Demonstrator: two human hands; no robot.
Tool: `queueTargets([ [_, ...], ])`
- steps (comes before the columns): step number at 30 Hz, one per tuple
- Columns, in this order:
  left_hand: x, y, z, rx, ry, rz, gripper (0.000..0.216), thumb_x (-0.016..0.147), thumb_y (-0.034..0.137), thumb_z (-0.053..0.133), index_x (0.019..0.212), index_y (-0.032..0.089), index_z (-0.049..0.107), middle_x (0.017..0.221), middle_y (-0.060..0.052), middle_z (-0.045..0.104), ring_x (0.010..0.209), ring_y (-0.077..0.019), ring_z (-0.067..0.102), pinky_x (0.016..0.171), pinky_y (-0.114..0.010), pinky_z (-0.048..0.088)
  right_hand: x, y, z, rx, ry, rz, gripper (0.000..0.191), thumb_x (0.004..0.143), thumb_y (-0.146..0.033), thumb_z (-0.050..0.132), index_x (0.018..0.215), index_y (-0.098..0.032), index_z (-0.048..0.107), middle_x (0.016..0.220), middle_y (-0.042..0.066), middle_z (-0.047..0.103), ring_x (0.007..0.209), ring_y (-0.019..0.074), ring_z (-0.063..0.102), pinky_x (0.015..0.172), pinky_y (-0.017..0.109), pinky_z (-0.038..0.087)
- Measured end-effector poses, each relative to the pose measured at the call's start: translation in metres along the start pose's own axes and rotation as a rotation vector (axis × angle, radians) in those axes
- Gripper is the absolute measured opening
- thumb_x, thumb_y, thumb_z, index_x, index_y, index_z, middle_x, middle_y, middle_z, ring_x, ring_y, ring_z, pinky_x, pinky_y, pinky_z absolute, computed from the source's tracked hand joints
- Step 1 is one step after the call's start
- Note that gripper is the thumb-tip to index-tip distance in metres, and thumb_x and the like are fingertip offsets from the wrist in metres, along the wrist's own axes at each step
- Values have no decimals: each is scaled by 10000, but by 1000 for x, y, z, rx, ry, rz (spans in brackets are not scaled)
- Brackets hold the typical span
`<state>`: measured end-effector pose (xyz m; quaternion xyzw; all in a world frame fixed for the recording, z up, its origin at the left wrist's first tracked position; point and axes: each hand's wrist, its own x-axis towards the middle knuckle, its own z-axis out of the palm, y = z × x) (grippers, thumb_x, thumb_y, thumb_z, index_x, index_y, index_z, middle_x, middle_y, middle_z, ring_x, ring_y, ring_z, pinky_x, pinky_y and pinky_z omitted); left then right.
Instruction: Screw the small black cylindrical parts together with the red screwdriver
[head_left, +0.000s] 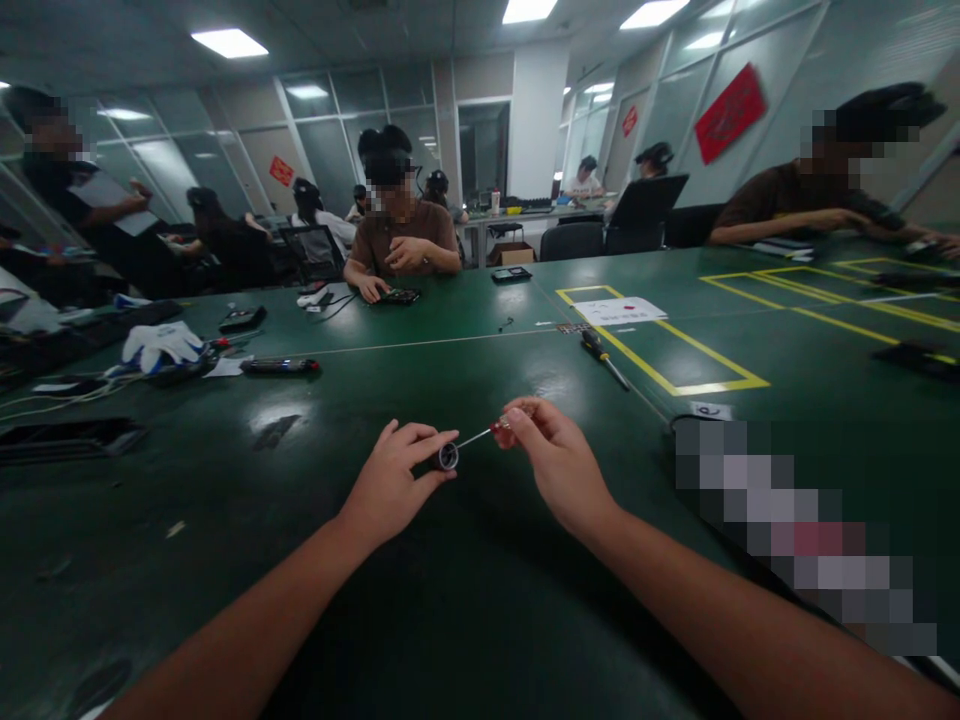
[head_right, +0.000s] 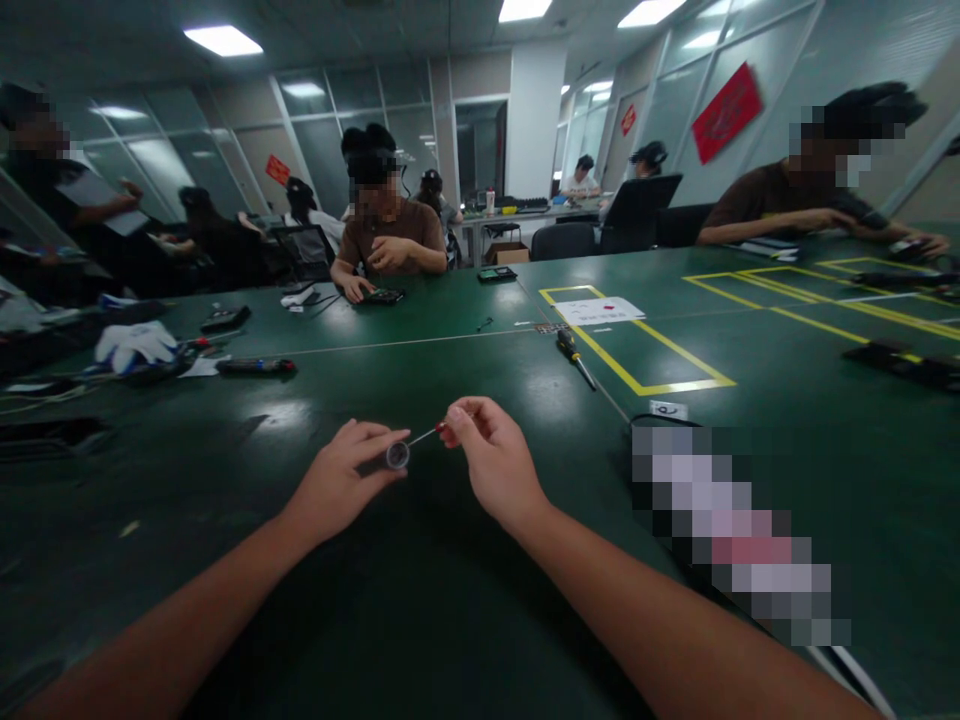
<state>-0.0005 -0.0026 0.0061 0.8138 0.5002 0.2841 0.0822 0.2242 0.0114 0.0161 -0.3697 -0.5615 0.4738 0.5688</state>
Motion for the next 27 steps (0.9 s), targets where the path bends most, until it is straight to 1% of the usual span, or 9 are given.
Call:
queueTargets([
  [3,0,1,0,15,-41,24,447,888,180,732,1310,315,674,1181,-34,681,1136,-238,628,1202,-660,244,5,10,-3,39,12,73,323,931,-522,627,957,-205,684,820,22,669,755,179,645,771,350,532],
  [6,0,1,1,22,-39,40,446,896,169,719,1315,313,670,1185,-35,677,1141,-232,626,1202,-651,243,12,15,-9,199,10,267,336,902,-530,648,857,-197,655,721,4,608,653,164,601,723,358,552],
  [8,1,-1,1,27,-16,36,444,908,174,706,1330,305,660,1196,-39,674,1141,-228,623,1200,-638,260,16,15,-12,288,18,334,331,894,-528,652,822,-205,630,664,-13,553,599,154,556,716,370,569],
  [10,1,-3,1,33,-3,25,437,915,191,702,1336,301,656,1202,-41,674,1139,-231,621,1195,-639,271,17,14,-14,293,48,298,319,884,-523,669,842,-209,633,687,-9,566,617,154,561,730,367,576],
  [14,1,-4,0,35,-6,11,452,908,195,714,1343,297,651,1198,-43,677,1131,-237,621,1184,-645,293,13,14,-9,167,61,168,326,887,-529,668,909,-204,658,783,12,637,712,165,624,742,342,552],
  [17,1,-2,0,31,-7,10,449,911,191,709,1344,294,650,1202,-46,677,1131,-238,621,1180,-644,302,10,14,-5,78,42,89,319,917,-520,635,934,-202,662,809,14,660,728,165,639,744,337,536],
  [21,1,-1,0,31,-8,2,434,909,207,718,1331,292,659,1201,-44,678,1129,-240,619,1177,-649,301,7,10,-3,2,11,39,296,946,-489,608,961,-200,668,810,22,679,753,175,658,762,347,536],
  [25,0,-2,1,15,14,-12,440,894,216,733,1321,295,666,1193,-43,684,1122,-243,620,1157,-620,352,5,7,-4,-70,-43,-11,262,968,-447,598,991,-197,674,830,26,698,778,179,673,786,351,536],
  [27,1,-3,1,1,15,-24,449,887,217,738,1322,300,667,1190,-42,687,1116,-245,621,1137,-603,385,5,4,-5,-83,-81,-20,250,970,-436,598,1014,-201,673,801,11,682,746,171,657,749,338,528],
])
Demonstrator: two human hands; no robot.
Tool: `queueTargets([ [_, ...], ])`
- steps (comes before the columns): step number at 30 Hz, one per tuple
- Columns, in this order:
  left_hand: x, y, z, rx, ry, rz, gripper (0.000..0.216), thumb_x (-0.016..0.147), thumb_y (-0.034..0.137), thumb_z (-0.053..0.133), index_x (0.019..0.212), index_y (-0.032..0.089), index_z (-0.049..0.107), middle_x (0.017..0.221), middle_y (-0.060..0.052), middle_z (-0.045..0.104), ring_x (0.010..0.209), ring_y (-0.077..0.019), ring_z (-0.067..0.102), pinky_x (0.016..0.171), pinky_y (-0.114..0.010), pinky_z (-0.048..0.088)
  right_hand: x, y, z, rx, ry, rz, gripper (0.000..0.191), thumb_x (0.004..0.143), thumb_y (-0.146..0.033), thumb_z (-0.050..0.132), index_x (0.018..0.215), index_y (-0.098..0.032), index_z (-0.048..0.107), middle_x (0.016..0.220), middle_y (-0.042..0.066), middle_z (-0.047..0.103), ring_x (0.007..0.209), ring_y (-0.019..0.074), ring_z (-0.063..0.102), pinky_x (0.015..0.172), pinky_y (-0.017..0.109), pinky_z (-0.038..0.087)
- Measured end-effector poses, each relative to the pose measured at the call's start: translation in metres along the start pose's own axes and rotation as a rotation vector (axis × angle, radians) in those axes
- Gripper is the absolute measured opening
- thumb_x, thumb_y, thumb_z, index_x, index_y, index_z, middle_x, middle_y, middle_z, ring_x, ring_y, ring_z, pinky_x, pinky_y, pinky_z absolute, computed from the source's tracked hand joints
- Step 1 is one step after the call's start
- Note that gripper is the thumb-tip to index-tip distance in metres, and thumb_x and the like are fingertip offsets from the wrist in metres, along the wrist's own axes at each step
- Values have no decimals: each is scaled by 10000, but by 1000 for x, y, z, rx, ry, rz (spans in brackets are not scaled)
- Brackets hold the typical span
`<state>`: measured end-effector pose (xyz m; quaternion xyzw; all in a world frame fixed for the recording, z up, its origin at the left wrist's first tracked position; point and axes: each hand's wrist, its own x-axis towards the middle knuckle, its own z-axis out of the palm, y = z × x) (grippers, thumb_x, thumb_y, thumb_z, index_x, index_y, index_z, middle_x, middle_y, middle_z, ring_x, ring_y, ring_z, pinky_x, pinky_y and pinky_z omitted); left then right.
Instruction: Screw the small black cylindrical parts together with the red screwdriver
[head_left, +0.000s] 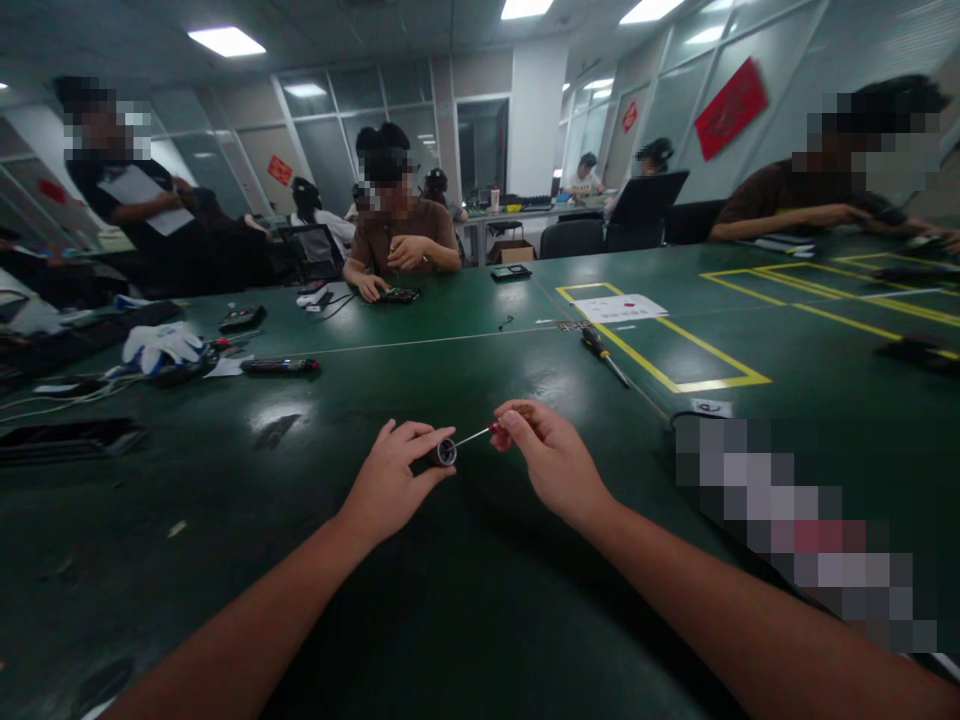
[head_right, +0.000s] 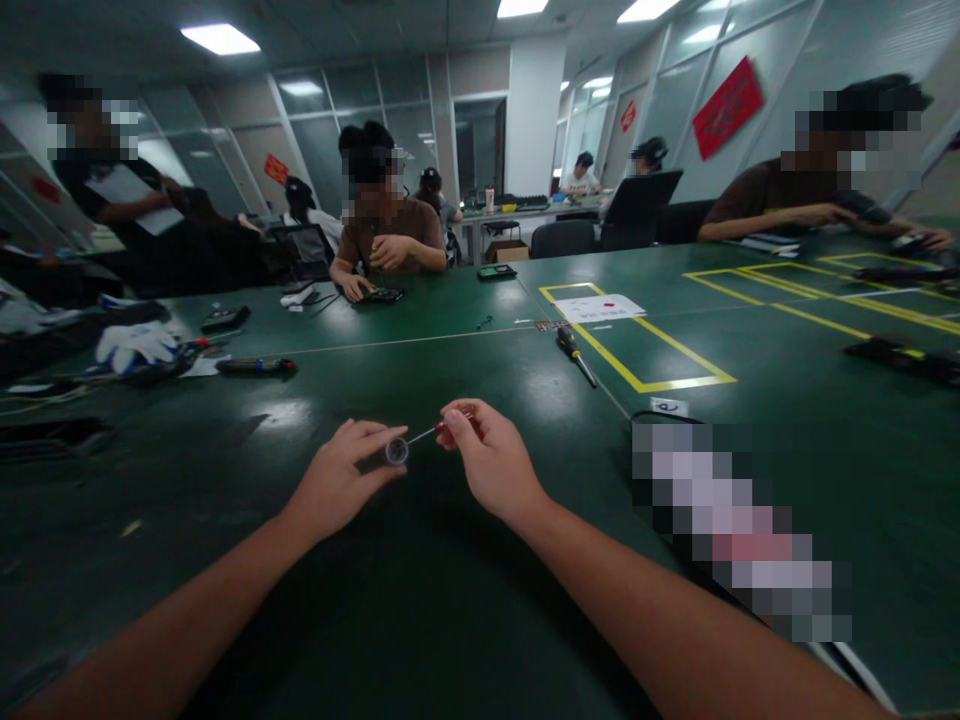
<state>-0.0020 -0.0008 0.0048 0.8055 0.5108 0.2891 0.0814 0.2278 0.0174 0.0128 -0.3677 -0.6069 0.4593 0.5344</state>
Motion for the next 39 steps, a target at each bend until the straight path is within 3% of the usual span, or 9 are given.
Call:
queueTargets([
  [4,1,1,-1,-4,-4,-31,462,874,210,748,1319,311,672,1190,-38,691,1118,-253,622,1113,-586,419,-2,-4,0,68,-45,48,253,927,-445,648,1042,-222,677,764,-13,638,690,162,612,684,320,507],
  [7,2,3,-2,-7,-15,-38,452,884,203,739,1320,300,671,1196,-39,693,1128,-252,621,1125,-596,404,-2,-4,1,117,-40,59,337,961,-522,579,950,-213,713,770,11,640,708,168,606,699,326,503],
  [9,2,3,-3,-9,-15,-35,445,888,204,737,1319,291,671,1200,-41,692,1133,-251,621,1137,-607,387,-2,-4,1,119,-7,70,371,976,-535,547,934,-209,719,764,18,645,713,172,608,701,326,502],
  [12,1,4,-3,-7,-7,-32,456,881,206,744,1323,291,668,1205,-42,690,1130,-253,626,1149,-617,375,-1,-2,2,157,76,89,268,921,-480,653,971,-220,687,833,19,679,766,180,639,751,336,520],
  [16,-1,3,-1,12,-25,9,455,892,203,733,1332,295,661,1190,-43,685,1128,-248,630,1184,-653,303,2,4,2,202,90,102,291,904,-492,679,944,-205,698,860,31,694,790,178,645,804,350,522],
  [19,-1,3,0,37,-38,46,443,895,191,727,1318,311,668,1179,-33,682,1142,-241,630,1199,-665,255,8,10,-3,280,96,210,314,881,-509,699,908,-196,698,795,16,667,725,165,620,741,334,515],
  [22,0,2,0,60,-28,55,441,906,178,706,1321,320,663,1186,-28,680,1158,-237,627,1199,-662,251,13,14,-10,442,76,398,337,855,-519,711,788,-192,660,625,-31,541,583,138,518,677,336,519],
  [27,2,0,1,69,-23,40,438,909,200,710,1331,307,659,1198,-40,681,1154,-241,629,1192,-658,271,14,14,-8,360,175,247,317,831,-513,740,840,-203,673,732,-10,607,655,145,558,708,324,510],
  [39,1,2,0,42,-15,7,468,894,224,739,1347,304,651,1216,-33,687,1162,-248,628,1208,-656,260,3,4,1,89,96,-1,264,964,-473,591,950,-219,661,839,21,672,765,181,632,764,349,506],
])
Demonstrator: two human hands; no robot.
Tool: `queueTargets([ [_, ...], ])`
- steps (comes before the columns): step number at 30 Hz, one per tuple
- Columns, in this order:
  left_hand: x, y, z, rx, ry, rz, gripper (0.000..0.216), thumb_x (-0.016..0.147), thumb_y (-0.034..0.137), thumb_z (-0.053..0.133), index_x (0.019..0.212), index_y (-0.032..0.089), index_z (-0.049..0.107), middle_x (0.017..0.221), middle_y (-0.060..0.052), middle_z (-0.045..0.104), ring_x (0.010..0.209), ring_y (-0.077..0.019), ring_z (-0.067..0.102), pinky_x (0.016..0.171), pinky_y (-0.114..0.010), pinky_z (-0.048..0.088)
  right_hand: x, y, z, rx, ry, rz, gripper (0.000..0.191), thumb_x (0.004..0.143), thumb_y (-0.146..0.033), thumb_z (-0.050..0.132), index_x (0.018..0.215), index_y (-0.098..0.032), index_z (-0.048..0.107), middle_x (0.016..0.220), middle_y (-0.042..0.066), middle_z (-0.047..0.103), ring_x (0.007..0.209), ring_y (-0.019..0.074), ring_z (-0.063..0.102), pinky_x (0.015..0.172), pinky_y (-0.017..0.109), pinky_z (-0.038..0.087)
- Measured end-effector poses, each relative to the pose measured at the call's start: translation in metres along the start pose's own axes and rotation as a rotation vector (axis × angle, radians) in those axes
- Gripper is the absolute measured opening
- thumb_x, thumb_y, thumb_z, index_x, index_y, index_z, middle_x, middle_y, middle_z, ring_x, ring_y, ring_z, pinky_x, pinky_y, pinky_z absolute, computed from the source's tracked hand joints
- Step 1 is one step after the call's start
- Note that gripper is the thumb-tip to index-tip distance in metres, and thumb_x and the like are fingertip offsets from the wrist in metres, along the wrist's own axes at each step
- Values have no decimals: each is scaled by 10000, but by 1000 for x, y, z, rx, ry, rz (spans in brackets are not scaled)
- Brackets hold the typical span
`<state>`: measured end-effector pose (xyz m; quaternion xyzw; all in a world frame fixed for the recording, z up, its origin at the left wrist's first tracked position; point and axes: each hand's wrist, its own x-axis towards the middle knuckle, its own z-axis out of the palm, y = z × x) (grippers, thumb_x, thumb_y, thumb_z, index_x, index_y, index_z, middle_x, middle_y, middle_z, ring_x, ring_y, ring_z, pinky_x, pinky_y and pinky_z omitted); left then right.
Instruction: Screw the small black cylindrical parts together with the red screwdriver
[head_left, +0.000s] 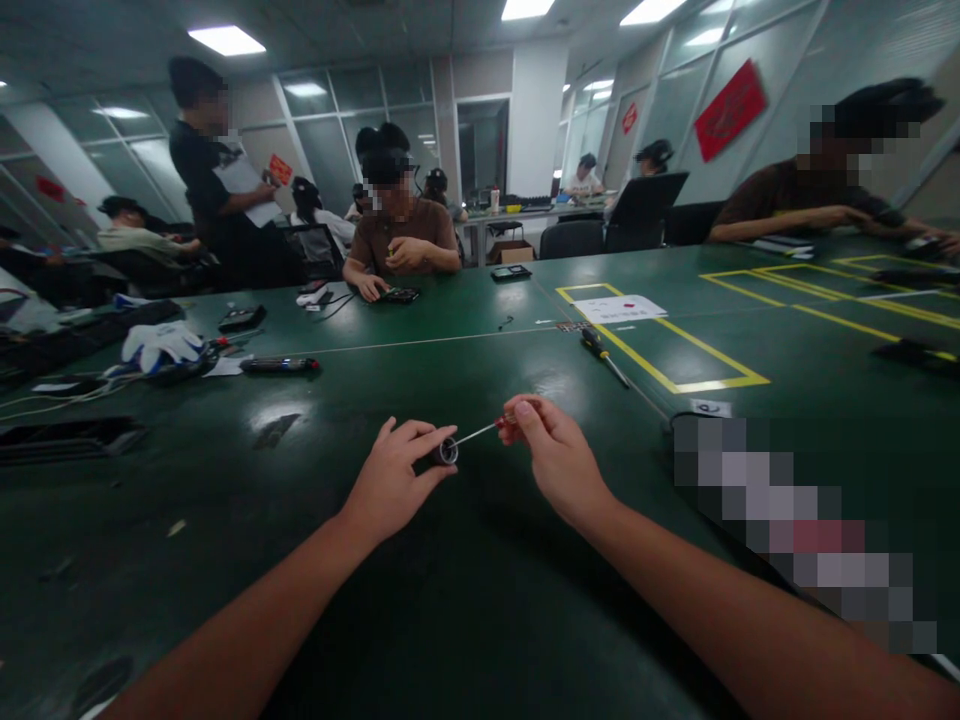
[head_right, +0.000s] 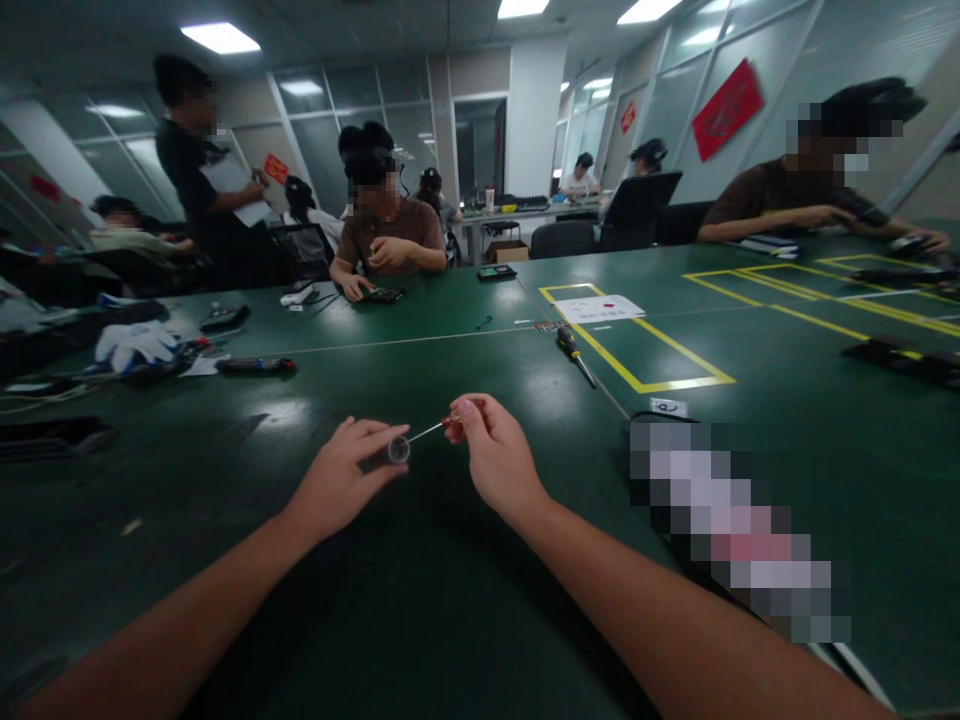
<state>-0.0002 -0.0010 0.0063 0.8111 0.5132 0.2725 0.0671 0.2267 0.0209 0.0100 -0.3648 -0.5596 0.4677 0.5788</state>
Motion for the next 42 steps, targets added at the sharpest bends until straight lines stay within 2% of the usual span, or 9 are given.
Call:
queueTargets([
  [5,0,-2,1,-22,27,-9,467,884,226,755,1335,299,658,1212,-31,693,1158,-247,630,1204,-659,262,-3,-3,1,-82,-27,-16,253,980,-451,574,966,-216,668,827,22,685,775,188,654,780,354,507],
  [10,-1,-5,0,-33,56,5,467,883,208,752,1334,288,660,1201,-40,692,1126,-246,635,1169,-650,335,-2,1,2,6,-41,52,259,946,-471,634,985,-223,697,861,31,716,824,205,681,852,386,512],
  [13,0,-5,0,-28,58,48,452,879,187,752,1314,278,671,1181,-38,692,1119,-240,636,1170,-649,327,5,7,-1,232,25,257,255,908,-462,680,875,-210,689,769,19,676,718,179,638,787,370,519],
  [15,1,-5,0,-19,66,60,443,878,180,751,1302,281,675,1172,-34,695,1115,-236,640,1177,-655,307,10,9,-5,405,24,478,276,915,-439,665,779,-199,657,650,-8,586,612,153,567,757,377,526],
  [16,1,-5,0,-15,75,58,441,877,178,753,1298,284,678,1170,-33,697,1112,-236,642,1179,-656,303,11,10,-6,452,49,519,286,916,-431,662,750,-198,646,617,-20,551,577,139,531,742,371,525],
  [24,1,-5,-1,-17,82,33,436,879,207,754,1301,290,678,1171,-42,702,1108,-243,641,1175,-655,319,7,11,-1,294,76,196,284,860,-496,724,886,-216,689,781,5,654,731,165,609,763,339,494],
  [32,1,-5,-1,-33,83,8,441,881,210,756,1306,292,672,1189,-42,699,1120,-239,633,1186,-654,291,1,2,2,59,-25,50,264,938,-482,629,961,-222,670,860,25,688,803,192,649,819,373,504],
  [37,0,-5,-2,-46,88,-5,452,867,204,767,1302,289,675,1184,-41,700,1118,-244,632,1162,-625,346,-2,-5,1,-50,-97,-8,215,991,-426,567,1029,-232,654,744,-11,637,689,174,592,698,337,473],
  [42,1,-6,0,-40,83,-10,436,874,202,756,1296,282,679,1186,-42,700,1110,-243,632,1156,-625,352,-5,-11,3,-33,-120,3,227,955,-453,615,1014,-242,673,764,-7,639,717,179,594,710,338,471],
])
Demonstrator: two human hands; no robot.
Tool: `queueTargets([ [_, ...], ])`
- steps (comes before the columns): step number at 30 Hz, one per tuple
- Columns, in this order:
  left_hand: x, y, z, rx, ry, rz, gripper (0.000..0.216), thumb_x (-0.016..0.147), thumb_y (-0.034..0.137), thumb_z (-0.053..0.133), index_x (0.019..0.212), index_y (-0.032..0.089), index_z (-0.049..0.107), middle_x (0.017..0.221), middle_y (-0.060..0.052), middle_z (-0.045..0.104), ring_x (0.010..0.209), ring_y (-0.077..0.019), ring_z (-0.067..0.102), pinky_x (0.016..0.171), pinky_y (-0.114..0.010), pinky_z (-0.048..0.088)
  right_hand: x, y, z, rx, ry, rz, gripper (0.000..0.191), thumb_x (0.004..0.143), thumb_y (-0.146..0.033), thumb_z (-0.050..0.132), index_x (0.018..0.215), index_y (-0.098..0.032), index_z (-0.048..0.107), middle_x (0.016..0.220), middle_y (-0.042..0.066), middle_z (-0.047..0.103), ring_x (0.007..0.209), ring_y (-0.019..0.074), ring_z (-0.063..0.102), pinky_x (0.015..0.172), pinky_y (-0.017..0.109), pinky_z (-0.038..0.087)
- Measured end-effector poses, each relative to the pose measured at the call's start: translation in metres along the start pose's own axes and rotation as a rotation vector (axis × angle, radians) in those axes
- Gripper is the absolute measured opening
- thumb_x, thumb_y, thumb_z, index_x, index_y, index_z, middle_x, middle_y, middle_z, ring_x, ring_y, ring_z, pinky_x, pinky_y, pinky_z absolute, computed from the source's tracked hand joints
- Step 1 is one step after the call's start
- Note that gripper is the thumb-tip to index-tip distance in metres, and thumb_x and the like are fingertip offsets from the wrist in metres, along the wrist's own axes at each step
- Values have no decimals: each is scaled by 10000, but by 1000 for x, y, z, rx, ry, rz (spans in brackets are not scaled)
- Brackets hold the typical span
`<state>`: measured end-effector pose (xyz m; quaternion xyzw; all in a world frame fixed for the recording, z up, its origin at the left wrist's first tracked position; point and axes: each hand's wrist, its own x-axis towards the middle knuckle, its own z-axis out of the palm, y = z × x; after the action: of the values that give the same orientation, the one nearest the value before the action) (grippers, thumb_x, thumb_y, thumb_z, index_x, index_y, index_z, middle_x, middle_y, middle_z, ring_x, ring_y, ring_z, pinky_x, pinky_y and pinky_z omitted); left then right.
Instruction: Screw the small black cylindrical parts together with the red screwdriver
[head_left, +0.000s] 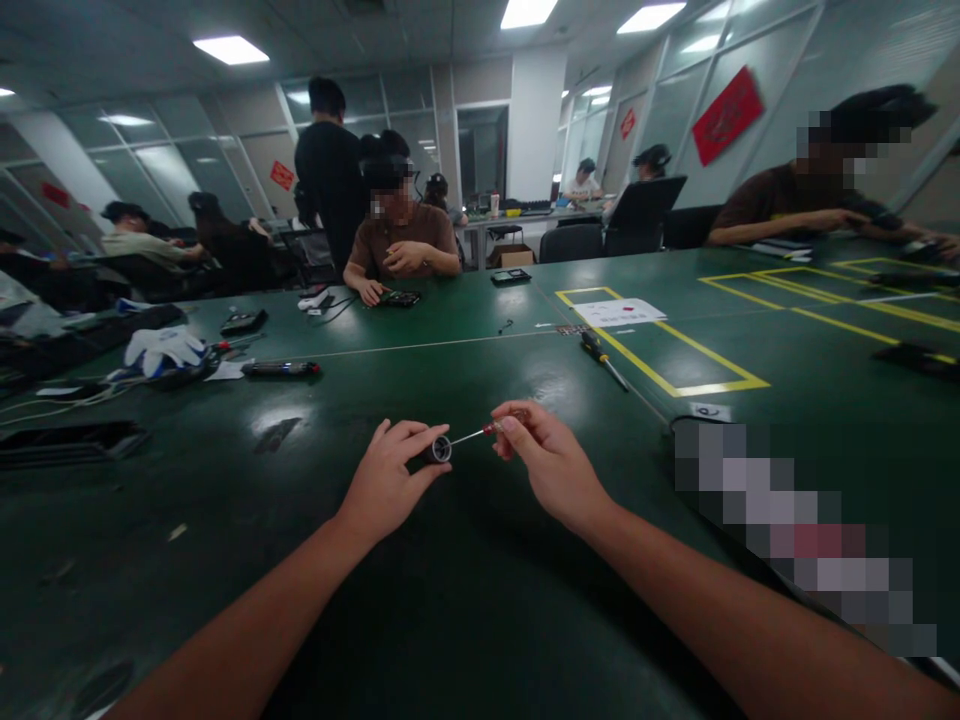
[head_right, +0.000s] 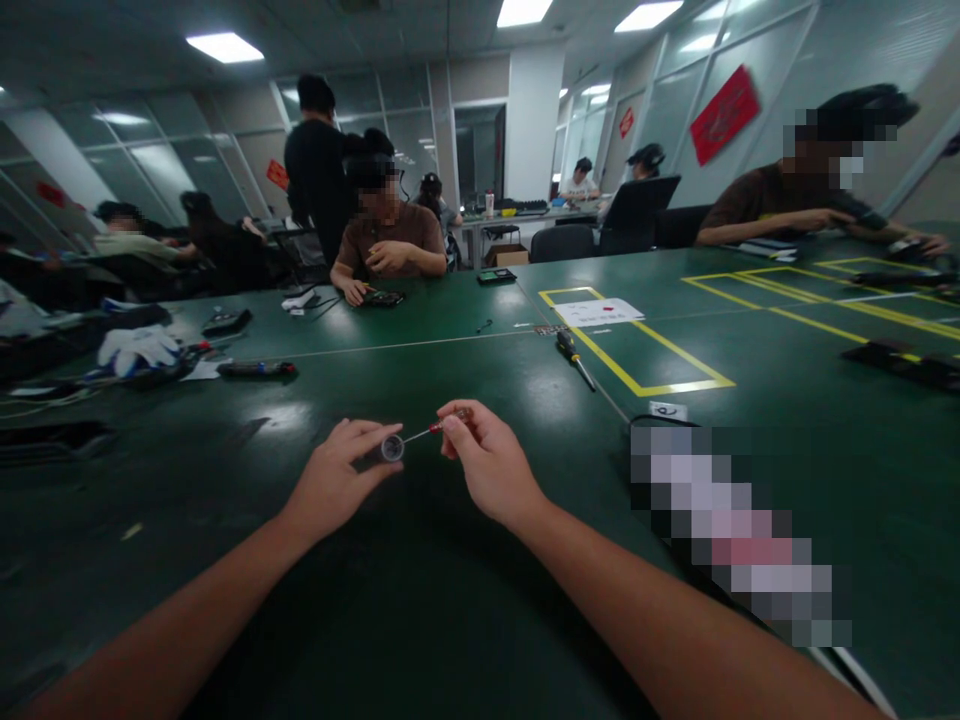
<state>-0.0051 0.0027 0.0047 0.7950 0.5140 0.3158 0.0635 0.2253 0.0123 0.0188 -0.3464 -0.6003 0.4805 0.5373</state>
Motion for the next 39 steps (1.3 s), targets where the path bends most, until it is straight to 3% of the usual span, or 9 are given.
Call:
queueTargets([
  [4,0,1,1,19,-29,6,448,876,203,755,1309,285,673,1189,-39,697,1134,-246,631,1176,-647,312,0,0,2,33,30,36,356,969,-541,563,896,-230,721,785,23,658,723,180,589,702,339,465],
  [8,0,4,-1,19,-47,18,443,892,194,734,1322,278,667,1191,-46,690,1137,-244,627,1181,-645,309,3,7,2,167,147,97,246,895,-476,695,929,-233,713,821,17,689,765,179,627,755,341,495],
  [12,0,5,-3,28,-96,18,449,892,182,724,1326,279,667,1184,-52,680,1117,-248,624,1170,-644,330,5,16,2,211,161,155,290,877,-492,716,937,-209,726,848,34,701,778,176,638,809,361,517],
  [15,-1,4,-2,42,-139,73,455,886,179,730,1320,301,668,1168,-43,678,1108,-240,627,1181,-657,297,9,21,-1,227,157,228,319,883,-521,700,928,-206,724,814,24,670,740,170,622,774,357,528],
  [20,0,4,-1,67,-105,92,444,908,167,696,1325,315,659,1179,-37,674,1145,-233,626,1190,-653,270,17,25,-14,417,127,432,301,910,-479,662,774,-211,650,636,-22,515,589,147,512,717,371,559],
  [30,0,0,-2,50,-104,35,440,914,213,702,1341,303,652,1190,-44,672,1140,-241,620,1193,-653,266,11,21,-4,166,154,130,312,905,-531,655,942,-223,688,844,27,670,789,186,636,803,368,529],
  [39,0,3,-1,23,-82,11,447,905,242,714,1345,292,651,1204,-56,688,1147,-257,620,1190,-643,290,5,12,-3,-36,86,-1,256,964,-469,596,993,-230,682,878,35,705,819,204,670,821,378,529],
])
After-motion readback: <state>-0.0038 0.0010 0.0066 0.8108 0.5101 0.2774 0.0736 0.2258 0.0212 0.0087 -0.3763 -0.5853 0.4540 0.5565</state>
